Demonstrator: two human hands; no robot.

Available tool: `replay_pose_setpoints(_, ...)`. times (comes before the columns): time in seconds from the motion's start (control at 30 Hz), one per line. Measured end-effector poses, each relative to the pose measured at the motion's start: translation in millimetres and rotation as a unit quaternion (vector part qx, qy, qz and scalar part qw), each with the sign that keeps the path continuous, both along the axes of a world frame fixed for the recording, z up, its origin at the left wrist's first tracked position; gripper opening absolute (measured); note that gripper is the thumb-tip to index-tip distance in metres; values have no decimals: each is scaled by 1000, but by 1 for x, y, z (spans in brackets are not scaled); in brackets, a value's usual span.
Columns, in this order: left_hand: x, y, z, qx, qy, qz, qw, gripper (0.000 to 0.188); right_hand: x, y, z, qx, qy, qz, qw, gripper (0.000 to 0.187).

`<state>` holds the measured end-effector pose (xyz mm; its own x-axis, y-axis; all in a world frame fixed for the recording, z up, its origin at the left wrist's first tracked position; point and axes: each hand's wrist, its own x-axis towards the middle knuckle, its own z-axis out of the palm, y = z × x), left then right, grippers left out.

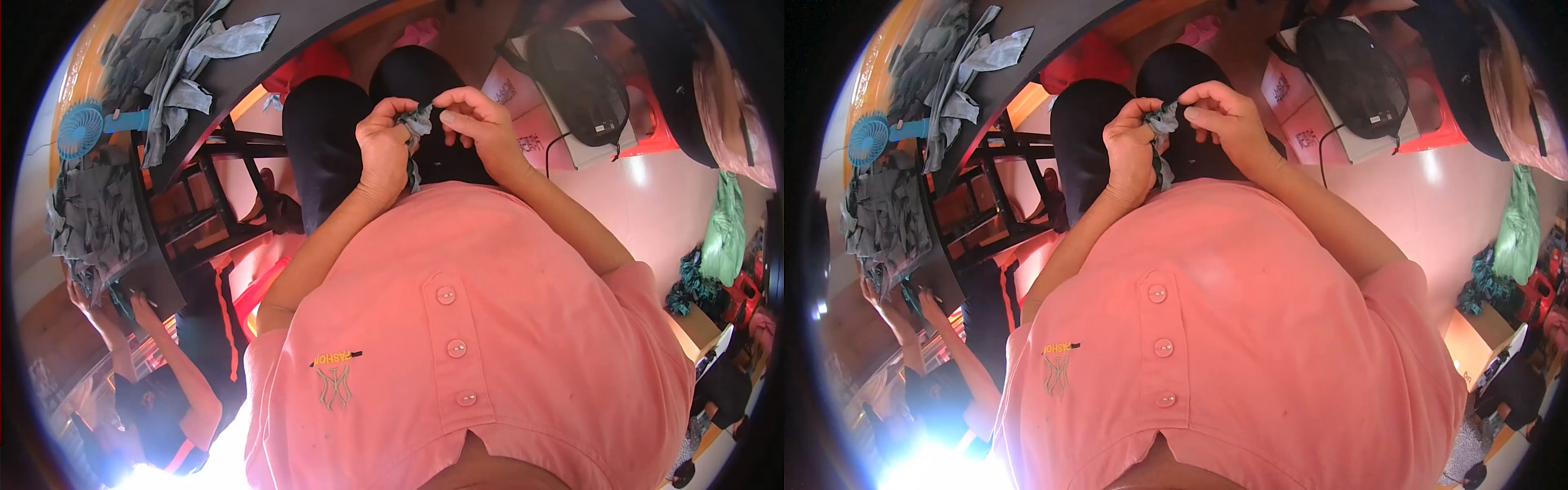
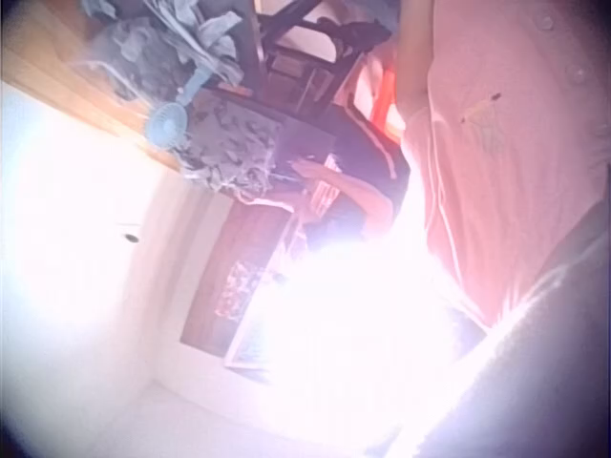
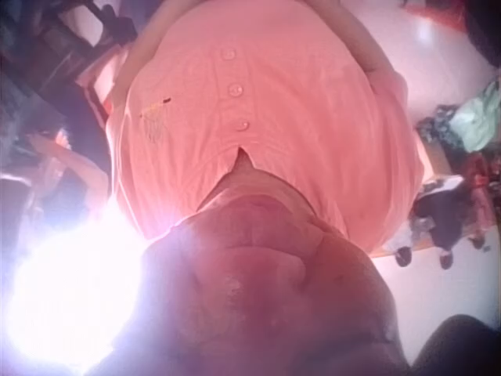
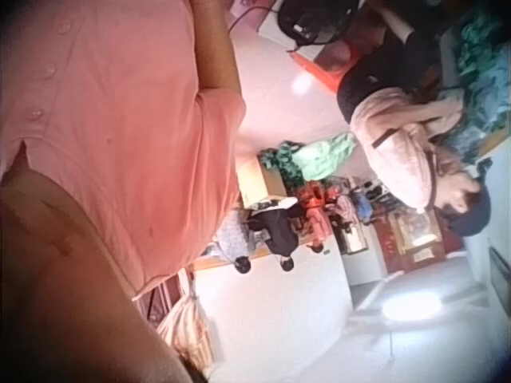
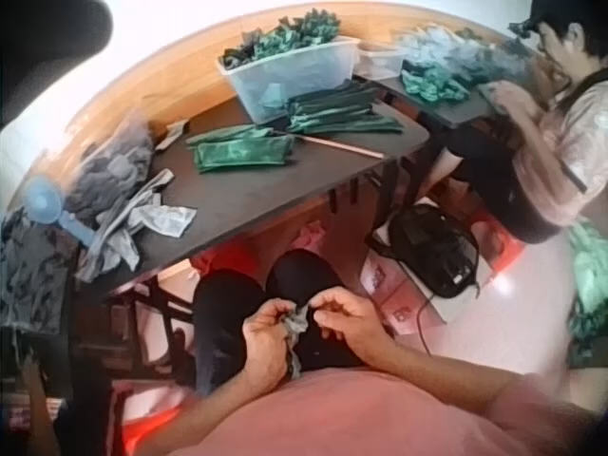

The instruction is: Folding and tying small strips of green and grey fabric ribbons.

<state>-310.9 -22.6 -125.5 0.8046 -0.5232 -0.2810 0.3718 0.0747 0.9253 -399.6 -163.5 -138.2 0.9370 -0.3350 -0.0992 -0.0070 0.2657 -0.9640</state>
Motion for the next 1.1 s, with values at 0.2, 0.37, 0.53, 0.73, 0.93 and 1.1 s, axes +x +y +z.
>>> replay_pose_setpoints(0.2,1,2,-6,23,-44,-58,997,18,7,-4,-6,32,3,21,999,16)
replay_pose_setpoints(0.37,-2,0,1,42,-41,-58,997,19,6,-7,-8,-4,-10,23,1000,10)
replay_pose_setpoints(0.53,-1,2,5,68,-40,-84,993,20,8,-12,-9,-206,-103,0,973,10)
replay_pose_setpoints(0.73,4,3,1,50,-102,-98,989,19,9,-22,-7,-333,-121,33,935,13)
replay_pose_setpoints(0.93,5,6,-5,37,-38,-164,985,22,30,-58,17,-251,-27,275,928,22)
replay_pose_setpoints(1.1,6,-6,-10,87,9,-54,995,23,43,-54,-5,-313,24,125,941,21)
